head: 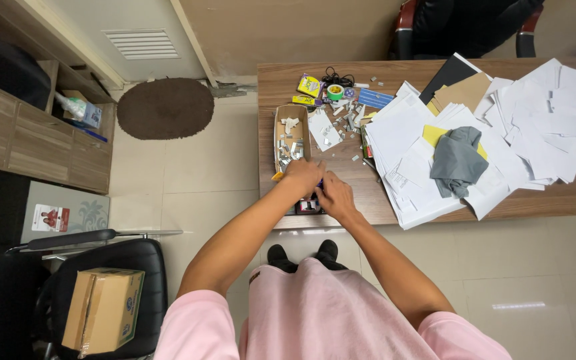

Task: The person organizes a cluttered desk by sorting various small items, including tape rolls, markers, and small boxes, into a cardboard container. They also move a pile of papers and a grey cloth to clear the workspace.

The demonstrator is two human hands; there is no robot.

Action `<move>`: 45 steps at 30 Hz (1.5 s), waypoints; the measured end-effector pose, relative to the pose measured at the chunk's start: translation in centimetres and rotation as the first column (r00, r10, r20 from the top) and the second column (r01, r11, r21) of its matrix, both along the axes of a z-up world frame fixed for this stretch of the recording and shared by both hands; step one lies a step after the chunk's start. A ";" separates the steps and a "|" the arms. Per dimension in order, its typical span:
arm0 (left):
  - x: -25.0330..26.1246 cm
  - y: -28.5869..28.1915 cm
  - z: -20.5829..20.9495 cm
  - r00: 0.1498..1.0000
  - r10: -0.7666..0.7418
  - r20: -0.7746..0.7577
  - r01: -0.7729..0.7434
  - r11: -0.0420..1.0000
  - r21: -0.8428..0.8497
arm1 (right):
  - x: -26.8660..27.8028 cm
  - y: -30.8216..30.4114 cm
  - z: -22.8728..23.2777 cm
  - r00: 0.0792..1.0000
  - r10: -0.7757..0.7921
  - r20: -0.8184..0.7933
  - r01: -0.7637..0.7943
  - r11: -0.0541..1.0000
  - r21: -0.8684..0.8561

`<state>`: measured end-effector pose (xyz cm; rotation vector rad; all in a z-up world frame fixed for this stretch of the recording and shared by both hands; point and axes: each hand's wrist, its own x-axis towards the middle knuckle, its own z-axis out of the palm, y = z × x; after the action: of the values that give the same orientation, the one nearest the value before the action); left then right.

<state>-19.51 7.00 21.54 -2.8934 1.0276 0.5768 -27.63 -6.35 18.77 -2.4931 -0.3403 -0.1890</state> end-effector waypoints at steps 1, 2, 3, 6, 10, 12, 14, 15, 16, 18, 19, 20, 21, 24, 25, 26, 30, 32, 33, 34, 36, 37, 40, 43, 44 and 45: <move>-0.1 0.0 -0.7 1.000 -0.002 -0.002 0.002 1.000 0.000 | 0.0 -0.1 0.7 1.000 -0.002 -0.002 0.002 1.000 0.000; -0.3 0.0 -1.4 0.999 -0.012 0.040 0.013 0.999 -0.036 | -0.1 -0.1 1.4 0.999 -0.023 -0.045 0.023 1.000 0.006; -0.3 0.1 -2.0 0.996 -0.016 0.085 0.022 0.997 -0.070 | 0.1 0.0 2.1 0.996 -0.039 -0.085 0.040 0.999 0.012; -0.3 0.9 -2.1 0.991 -0.026 0.131 0.042 0.992 -0.118 | -0.2 -0.3 3.3 0.999 0.012 0.031 -0.016 0.994 0.108; -0.1 0.7 -2.2 0.993 -0.041 0.107 0.051 0.995 -0.090 | -0.9 0.0 2.3 0.997 0.045 0.068 -0.051 0.996 0.079; -0.2 0.7 -1.2 0.995 -0.040 0.092 0.047 0.996 -0.076 | -1.0 0.2 1.8 0.991 0.068 0.118 -0.060 0.995 -0.076; 0.2 0.4 -0.8 0.997 -0.031 0.074 0.036 0.997 -0.066 | -0.6 0.3 0.8 0.991 0.076 0.107 -0.062 0.990 -0.127; 0.2 0.3 -0.7 0.998 -0.023 0.053 0.026 0.998 -0.055 | -0.5 0.3 0.2 0.993 0.081 0.090 -0.065 0.982 -0.176; 0.4 0.1 -1.2 0.998 -0.026 0.054 0.029 0.998 -0.056 | -0.6 0.4 0.2 0.993 0.079 0.091 -0.062 0.982 -0.177; 0.8 -0.1 -2.1 1.000 -0.001 0.015 0.002 1.000 -0.029 | -0.5 0.7 0.3 0.963 0.107 0.249 -0.056 0.977 -0.204; 0.8 -0.1 -1.6 1.000 -0.005 0.018 0.006 1.000 -0.029 | -0.4 0.6 0.4 0.962 0.103 0.251 -0.051 0.977 -0.205; 0.8 0.0 -1.2 1.000 0.005 -0.017 -0.005 1.000 -0.016 | -0.4 0.5 0.4 0.964 0.111 0.240 -0.054 0.972 -0.230; 0.8 0.1 -0.8 0.998 0.017 -0.052 -0.018 1.000 -0.001 | -0.3 0.5 0.5 0.966 0.121 0.228 -0.060 0.965 -0.255; -1.4 0.3 6.5 0.995 0.017 -0.101 -0.015 1.000 0.023 | 0.0 -0.2 1.5 0.982 0.142 0.121 -0.104 0.955 -0.276; -1.6 0.4 6.5 0.995 0.021 -0.098 -0.019 1.000 0.023 | 0.2 -0.4 1.2 0.982 0.145 0.124 -0.107 0.955 -0.276; -1.8 0.6 6.5 0.998 -0.005 -0.057 0.007 1.000 0.024 | 0.3 -0.5 1.0 0.993 0.106 0.046 -0.094 0.973 -0.212; -1.7 0.5 -1.8 0.991 -0.059 0.123 0.063 0.998 -0.028 | 0.0 -0.9 0.0 0.999 0.043 -0.030 -0.043 0.999 -0.021; -1.3 0.7 -2.8 0.986 -0.050 0.158 0.057 0.998 -0.039 | 0.2 -0.5 0.2 0.998 0.058 -0.024 -0.059 0.997 -0.048; -1.3 0.7 -3.3 0.981 -0.040 0.191 0.051 0.997 -0.051 | 0.1 -0.4 0.2 0.997 0.073 -0.021 -0.075 0.994 -0.075; -1.3 0.5 -3.5 0.981 -0.044 0.186 0.054 0.997 -0.050 | 0.1 -0.5 0.1 0.997 0.070 -0.025 -0.072 0.995 -0.074; -1.3 0.6 -3.7 0.979 -0.037 0.200 0.046 0.998 -0.036 | 0.5 -0.1 0.1 0.995 0.090 -0.045 -0.094 0.989 -0.114; -1.1 0.6 -4.0 0.978 -0.041 0.202 0.049 0.998 -0.035 | 0.7 -0.1 -0.3 0.995 0.086 -0.042 -0.091 0.989 -0.113; -0.9 0.4 -4.3 0.977 -0.058 0.204 0.064 0.998 -0.027 | 1.3 -0.3 -1.3 0.993 0.114 -0.010 -0.114 0.977 -0.181; -1.0 0.4 -2.2 0.988 -0.057 0.145 0.060 0.998 -0.015 | 2.2 -1.3 -2.4 0.992 0.099 -0.082 -0.118 0.957 -0.264; -1.1 0.4 -0.9 0.996 -0.033 0.088 0.035 0.999 -0.028 | 2.4 -2.0 -2.7 0.983 0.127 -0.132 -0.149 0.973 -0.176; -1.0 0.6 0.6 0.999 -0.005 0.033 0.007 0.999 -0.038 | 3.0 -2.5 -3.0 0.971 0.162 -0.177 -0.179 0.980 -0.084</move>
<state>-20.53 7.55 22.14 -2.9209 1.0545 0.5138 -24.65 -8.85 15.80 -2.5394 -0.5005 0.1120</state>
